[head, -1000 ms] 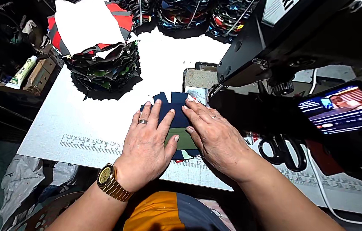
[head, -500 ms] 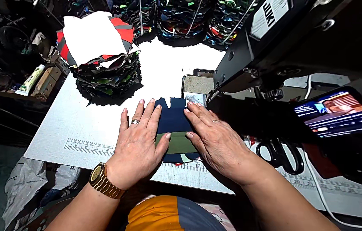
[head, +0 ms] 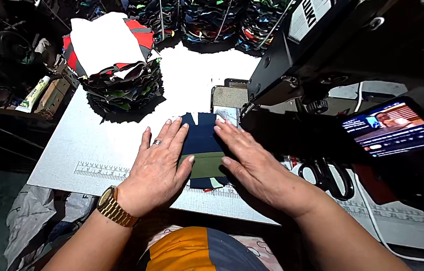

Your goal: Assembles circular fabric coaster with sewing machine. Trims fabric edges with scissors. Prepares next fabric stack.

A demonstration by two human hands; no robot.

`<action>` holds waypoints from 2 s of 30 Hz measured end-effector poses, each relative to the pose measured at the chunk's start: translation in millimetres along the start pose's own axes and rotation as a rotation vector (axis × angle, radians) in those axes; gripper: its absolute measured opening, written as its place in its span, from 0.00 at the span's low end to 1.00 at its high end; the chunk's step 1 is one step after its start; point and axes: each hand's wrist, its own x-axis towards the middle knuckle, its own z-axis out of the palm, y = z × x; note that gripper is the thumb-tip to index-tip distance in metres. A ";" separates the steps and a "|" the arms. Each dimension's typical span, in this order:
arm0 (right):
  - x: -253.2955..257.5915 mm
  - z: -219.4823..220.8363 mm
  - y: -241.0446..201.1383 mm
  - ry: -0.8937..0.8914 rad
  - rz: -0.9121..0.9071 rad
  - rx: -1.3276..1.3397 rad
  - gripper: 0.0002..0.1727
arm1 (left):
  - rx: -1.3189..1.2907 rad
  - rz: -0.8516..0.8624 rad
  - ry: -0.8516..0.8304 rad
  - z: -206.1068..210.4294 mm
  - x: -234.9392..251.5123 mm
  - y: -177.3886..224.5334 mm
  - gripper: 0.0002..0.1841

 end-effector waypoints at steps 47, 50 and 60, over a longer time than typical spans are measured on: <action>-18.4 -28.8 42.2 0.167 -0.163 -0.211 0.23 | -0.157 0.736 -0.038 10.6 85.5 1.7 0.23; -20.1 -28.4 44.1 0.137 -0.161 -0.244 0.23 | -0.177 0.724 -0.038 12.4 87.9 2.2 0.22; -9.8 -33.4 58.3 0.114 -0.123 -0.281 0.19 | -0.187 0.781 -0.098 16.1 122.8 -6.6 0.23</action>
